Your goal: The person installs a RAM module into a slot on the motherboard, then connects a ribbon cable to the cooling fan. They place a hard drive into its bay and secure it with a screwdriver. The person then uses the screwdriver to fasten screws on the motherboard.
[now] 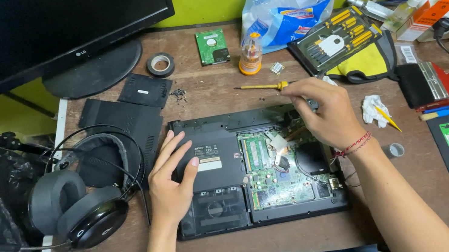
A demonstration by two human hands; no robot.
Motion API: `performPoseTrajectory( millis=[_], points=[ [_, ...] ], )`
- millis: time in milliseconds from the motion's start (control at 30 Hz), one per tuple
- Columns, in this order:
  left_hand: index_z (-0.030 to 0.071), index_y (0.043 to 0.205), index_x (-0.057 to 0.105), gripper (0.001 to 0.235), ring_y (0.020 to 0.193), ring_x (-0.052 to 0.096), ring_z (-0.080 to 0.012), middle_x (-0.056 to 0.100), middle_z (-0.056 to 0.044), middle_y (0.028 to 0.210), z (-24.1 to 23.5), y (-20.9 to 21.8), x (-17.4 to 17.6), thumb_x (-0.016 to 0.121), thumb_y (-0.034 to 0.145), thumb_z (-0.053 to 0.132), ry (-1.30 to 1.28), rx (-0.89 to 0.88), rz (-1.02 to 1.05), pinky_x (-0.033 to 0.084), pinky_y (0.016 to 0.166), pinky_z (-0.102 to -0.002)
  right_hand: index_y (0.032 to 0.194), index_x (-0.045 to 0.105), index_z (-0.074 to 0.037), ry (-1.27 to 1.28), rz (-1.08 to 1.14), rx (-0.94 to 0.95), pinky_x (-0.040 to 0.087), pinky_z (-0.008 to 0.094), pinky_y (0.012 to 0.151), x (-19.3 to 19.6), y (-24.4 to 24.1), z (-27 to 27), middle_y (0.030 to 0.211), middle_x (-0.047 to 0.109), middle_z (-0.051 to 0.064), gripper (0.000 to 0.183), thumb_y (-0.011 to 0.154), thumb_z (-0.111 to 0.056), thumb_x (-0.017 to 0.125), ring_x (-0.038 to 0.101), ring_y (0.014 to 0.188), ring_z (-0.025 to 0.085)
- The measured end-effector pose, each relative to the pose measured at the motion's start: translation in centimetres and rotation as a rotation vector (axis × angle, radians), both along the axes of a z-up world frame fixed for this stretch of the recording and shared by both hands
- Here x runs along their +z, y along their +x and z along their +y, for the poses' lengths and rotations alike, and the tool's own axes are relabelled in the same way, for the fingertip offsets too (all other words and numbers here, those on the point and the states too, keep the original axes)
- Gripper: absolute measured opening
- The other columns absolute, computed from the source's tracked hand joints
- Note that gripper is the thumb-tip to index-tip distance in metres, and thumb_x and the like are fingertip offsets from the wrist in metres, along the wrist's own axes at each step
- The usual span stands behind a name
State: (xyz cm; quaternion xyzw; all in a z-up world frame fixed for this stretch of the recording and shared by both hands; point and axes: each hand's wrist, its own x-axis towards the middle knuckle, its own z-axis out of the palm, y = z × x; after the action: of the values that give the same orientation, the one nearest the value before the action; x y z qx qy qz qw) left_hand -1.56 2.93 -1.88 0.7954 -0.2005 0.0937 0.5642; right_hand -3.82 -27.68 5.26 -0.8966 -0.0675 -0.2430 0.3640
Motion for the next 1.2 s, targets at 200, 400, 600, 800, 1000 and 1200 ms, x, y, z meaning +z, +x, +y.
performPoseTrajectory(
  millis=[200,400,600,800,1000,1200],
  points=[
    [0.002,0.118,0.073,0.031,0.141,0.048,-0.0386,0.064,-0.018,0.138,0.1,0.1,-0.1,0.069,0.095,0.022,0.018,0.000,0.013,0.038,0.114,-0.053,0.100,0.078,-0.003,-0.103,0.070,-0.072,0.057,0.042,0.083,-1.6,1.2,-1.5,0.093,0.075,0.013,0.016,0.091,0.007,0.069,0.072,0.092,0.036],
    [0.001,0.117,0.073,0.031,0.141,0.048,-0.0384,0.065,-0.018,0.138,0.1,0.2,-0.3,0.068,0.096,0.023,0.015,0.000,0.013,0.038,0.113,-0.052,0.103,0.078,-0.005,-0.313,0.180,-0.039,0.056,0.049,0.089,-2.2,4.1,-2.2,0.098,0.074,0.016,0.021,0.084,0.001,0.073,0.070,0.098,0.041],
    [0.002,0.117,0.074,0.031,0.140,0.048,-0.0378,0.065,-0.017,0.138,0.1,0.2,-0.2,0.067,0.095,0.022,0.018,0.001,0.030,0.039,0.114,-0.052,0.108,0.078,-0.015,-0.496,0.344,-0.135,0.057,0.042,0.088,-2.4,5.1,-2.6,0.104,0.074,0.008,0.021,0.088,-0.013,0.073,0.070,0.101,0.031],
    [0.002,0.117,0.074,0.030,0.141,0.048,-0.0377,0.065,-0.017,0.138,0.2,0.3,-0.3,0.068,0.096,0.023,0.029,0.003,0.032,0.038,0.114,-0.052,0.100,0.076,-0.013,-0.309,0.162,-0.064,0.055,0.042,0.077,-2.8,0.5,-1.6,0.078,0.067,0.007,0.014,0.086,-0.009,0.072,0.067,0.085,0.032],
    [0.002,0.117,0.074,0.029,0.141,0.047,-0.0391,0.064,-0.018,0.138,0.0,0.1,0.2,0.067,0.096,0.021,0.046,0.000,0.037,0.038,0.114,-0.052,0.097,0.078,-0.020,-0.223,0.124,-0.076,0.048,0.031,0.083,-4.6,-4.8,-0.2,0.084,0.073,-0.003,0.011,0.089,-0.015,0.073,0.066,0.087,0.021],
    [0.004,0.115,0.076,0.026,0.139,0.051,-0.0353,0.067,-0.014,0.135,-0.4,0.4,-0.2,0.069,0.094,0.017,0.133,0.040,-0.014,0.040,0.114,-0.050,0.097,0.080,-0.023,-0.147,0.125,-0.087,0.048,0.030,0.081,-4.2,-5.5,0.1,0.082,0.074,-0.006,0.013,0.090,-0.014,0.073,0.067,0.084,0.017]
  ],
)
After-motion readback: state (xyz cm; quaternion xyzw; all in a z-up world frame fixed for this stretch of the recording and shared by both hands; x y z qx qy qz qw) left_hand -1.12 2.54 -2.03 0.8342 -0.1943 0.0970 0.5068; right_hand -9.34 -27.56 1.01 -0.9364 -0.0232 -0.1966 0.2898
